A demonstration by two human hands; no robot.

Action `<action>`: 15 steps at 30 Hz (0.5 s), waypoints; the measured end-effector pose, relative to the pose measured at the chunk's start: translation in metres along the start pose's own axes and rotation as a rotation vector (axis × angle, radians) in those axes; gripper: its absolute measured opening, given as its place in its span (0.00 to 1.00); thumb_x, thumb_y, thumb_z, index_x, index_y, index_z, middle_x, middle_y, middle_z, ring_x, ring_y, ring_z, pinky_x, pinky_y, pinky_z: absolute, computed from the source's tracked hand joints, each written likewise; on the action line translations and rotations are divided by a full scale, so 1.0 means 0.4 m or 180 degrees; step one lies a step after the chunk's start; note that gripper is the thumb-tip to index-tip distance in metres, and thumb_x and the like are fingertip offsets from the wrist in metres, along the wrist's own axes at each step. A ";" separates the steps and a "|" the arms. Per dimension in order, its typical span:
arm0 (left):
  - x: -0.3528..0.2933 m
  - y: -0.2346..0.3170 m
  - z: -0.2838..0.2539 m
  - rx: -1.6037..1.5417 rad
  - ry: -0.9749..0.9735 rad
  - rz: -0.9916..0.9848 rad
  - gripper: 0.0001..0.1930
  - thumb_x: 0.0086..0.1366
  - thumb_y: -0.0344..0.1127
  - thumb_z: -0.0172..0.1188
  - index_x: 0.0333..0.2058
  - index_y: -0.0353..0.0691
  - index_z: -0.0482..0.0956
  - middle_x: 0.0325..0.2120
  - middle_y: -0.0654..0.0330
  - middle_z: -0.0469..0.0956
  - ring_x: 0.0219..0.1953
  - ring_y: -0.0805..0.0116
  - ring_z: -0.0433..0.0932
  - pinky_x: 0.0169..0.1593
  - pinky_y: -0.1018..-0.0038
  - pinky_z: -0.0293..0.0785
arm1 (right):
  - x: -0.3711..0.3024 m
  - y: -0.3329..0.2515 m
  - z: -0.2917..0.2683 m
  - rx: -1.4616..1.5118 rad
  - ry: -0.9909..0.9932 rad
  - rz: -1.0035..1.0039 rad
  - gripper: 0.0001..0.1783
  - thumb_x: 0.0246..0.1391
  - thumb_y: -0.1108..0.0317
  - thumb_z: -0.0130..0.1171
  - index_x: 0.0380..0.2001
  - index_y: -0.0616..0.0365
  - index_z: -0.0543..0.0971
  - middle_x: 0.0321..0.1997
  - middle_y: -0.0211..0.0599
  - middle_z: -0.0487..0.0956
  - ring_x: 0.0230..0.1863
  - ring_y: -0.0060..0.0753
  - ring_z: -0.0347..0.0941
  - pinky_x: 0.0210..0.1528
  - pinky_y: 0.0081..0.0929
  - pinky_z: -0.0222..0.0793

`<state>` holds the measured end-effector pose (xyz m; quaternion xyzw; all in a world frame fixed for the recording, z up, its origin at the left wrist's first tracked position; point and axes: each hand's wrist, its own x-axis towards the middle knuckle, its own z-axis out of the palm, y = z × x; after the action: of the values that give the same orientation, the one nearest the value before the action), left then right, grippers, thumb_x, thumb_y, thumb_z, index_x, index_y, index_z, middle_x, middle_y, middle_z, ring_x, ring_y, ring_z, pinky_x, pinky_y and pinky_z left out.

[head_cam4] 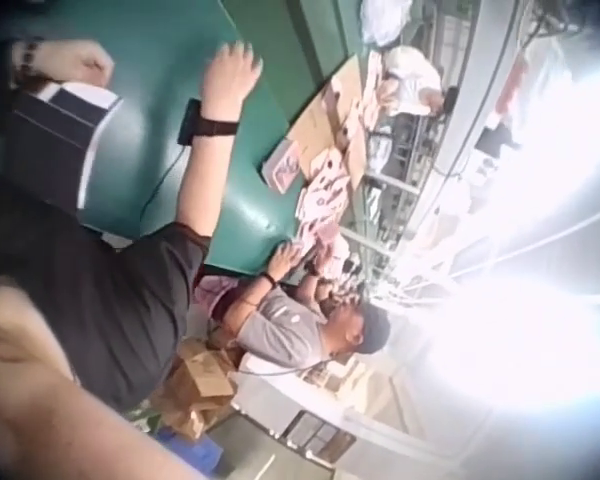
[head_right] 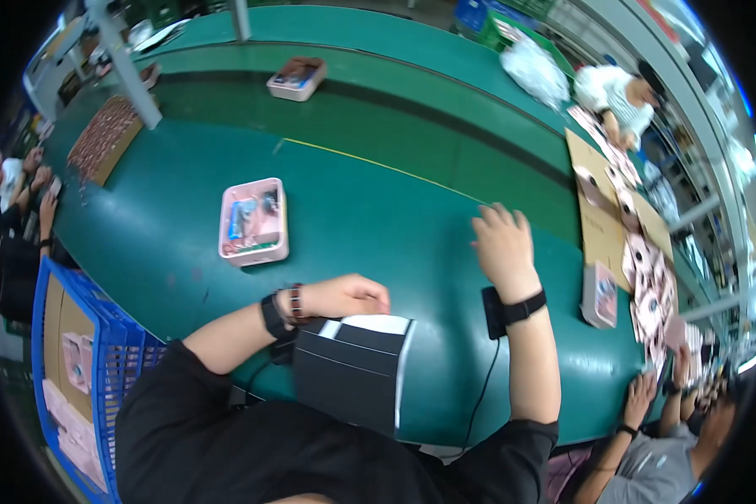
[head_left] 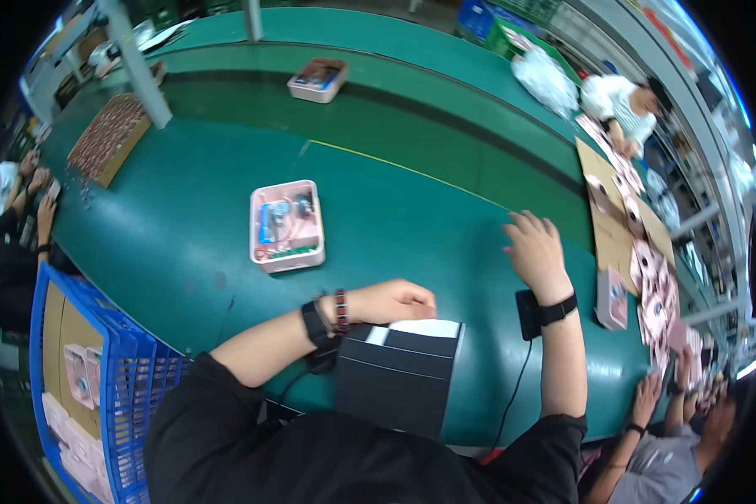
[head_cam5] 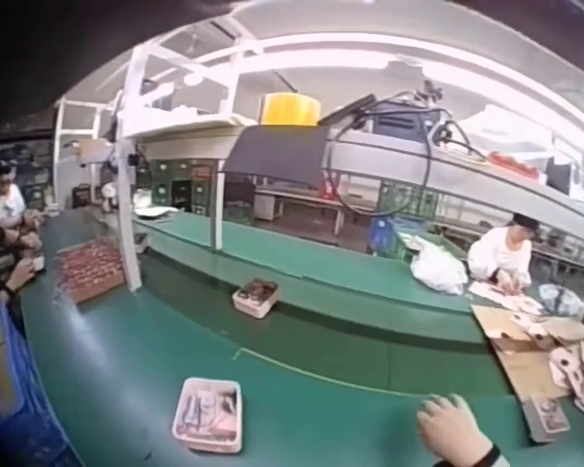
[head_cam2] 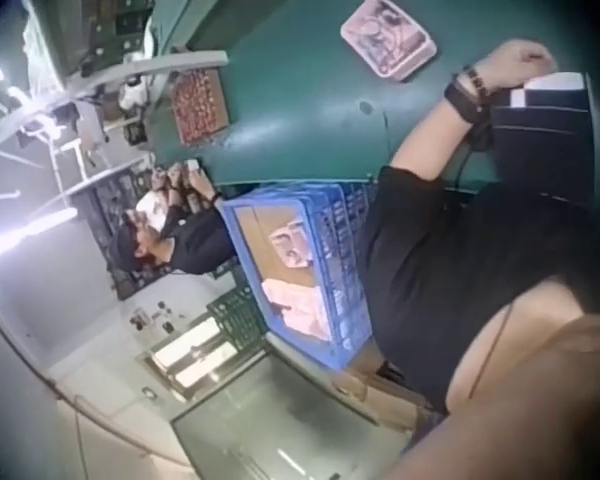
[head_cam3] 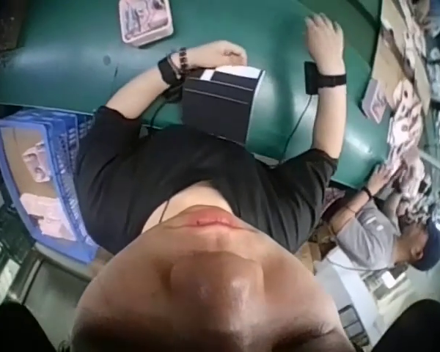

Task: Assembling small electronic components into plastic housings on a production line.

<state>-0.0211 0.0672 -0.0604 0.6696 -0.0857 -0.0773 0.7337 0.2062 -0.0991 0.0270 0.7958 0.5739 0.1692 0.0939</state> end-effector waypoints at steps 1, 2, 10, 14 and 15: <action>0.001 -0.015 0.001 -0.0355 0.0001 -0.0194 0.10 0.70 0.37 0.54 0.38 0.36 0.78 0.29 0.71 0.76 0.33 0.83 0.71 0.39 0.81 0.70 | 0.089 -0.048 -0.009 0.0334 -0.0166 -0.0346 0.17 0.49 0.63 0.64 0.44 0.51 0.78 0.55 0.33 0.74 0.57 0.39 0.70 0.59 0.41 0.63; 0.003 -0.022 0.002 -0.0533 -0.0183 -0.0157 0.10 0.70 0.37 0.54 0.38 0.35 0.78 0.29 0.71 0.76 0.33 0.83 0.71 0.39 0.81 0.70 | 0.177 -0.092 -0.010 0.0623 -0.0397 -0.0742 0.18 0.50 0.63 0.63 0.46 0.51 0.77 0.55 0.34 0.74 0.55 0.41 0.71 0.57 0.40 0.65; -0.016 -0.016 0.024 -0.0724 -0.1433 -0.0175 0.10 0.72 0.36 0.51 0.38 0.35 0.75 0.27 0.74 0.73 0.31 0.87 0.68 0.37 0.83 0.67 | 0.844 -0.463 0.110 0.1096 0.0820 -0.1080 0.24 0.50 0.59 0.63 0.51 0.51 0.74 0.51 0.38 0.74 0.52 0.42 0.72 0.50 0.43 0.69; -0.004 -0.028 0.029 -0.1138 -0.1592 0.0081 0.09 0.72 0.36 0.51 0.35 0.36 0.74 0.26 0.75 0.71 0.30 0.88 0.66 0.35 0.82 0.65 | 0.984 -0.489 0.162 0.0681 0.0890 0.0000 0.20 0.48 0.60 0.64 0.46 0.51 0.77 0.50 0.34 0.74 0.55 0.40 0.69 0.49 0.46 0.69; -0.009 -0.026 0.024 -0.1152 -0.1557 0.0104 0.09 0.72 0.36 0.51 0.35 0.36 0.74 0.26 0.75 0.71 0.30 0.88 0.66 0.35 0.82 0.65 | 0.998 -0.475 0.163 0.0454 0.0910 0.0139 0.19 0.47 0.59 0.65 0.43 0.51 0.78 0.50 0.33 0.74 0.56 0.39 0.68 0.49 0.46 0.68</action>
<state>-0.0270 0.0578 -0.0698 0.4880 -0.2553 -0.2384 0.7999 0.1767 0.3427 -0.0343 0.7806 0.5744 0.2415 -0.0492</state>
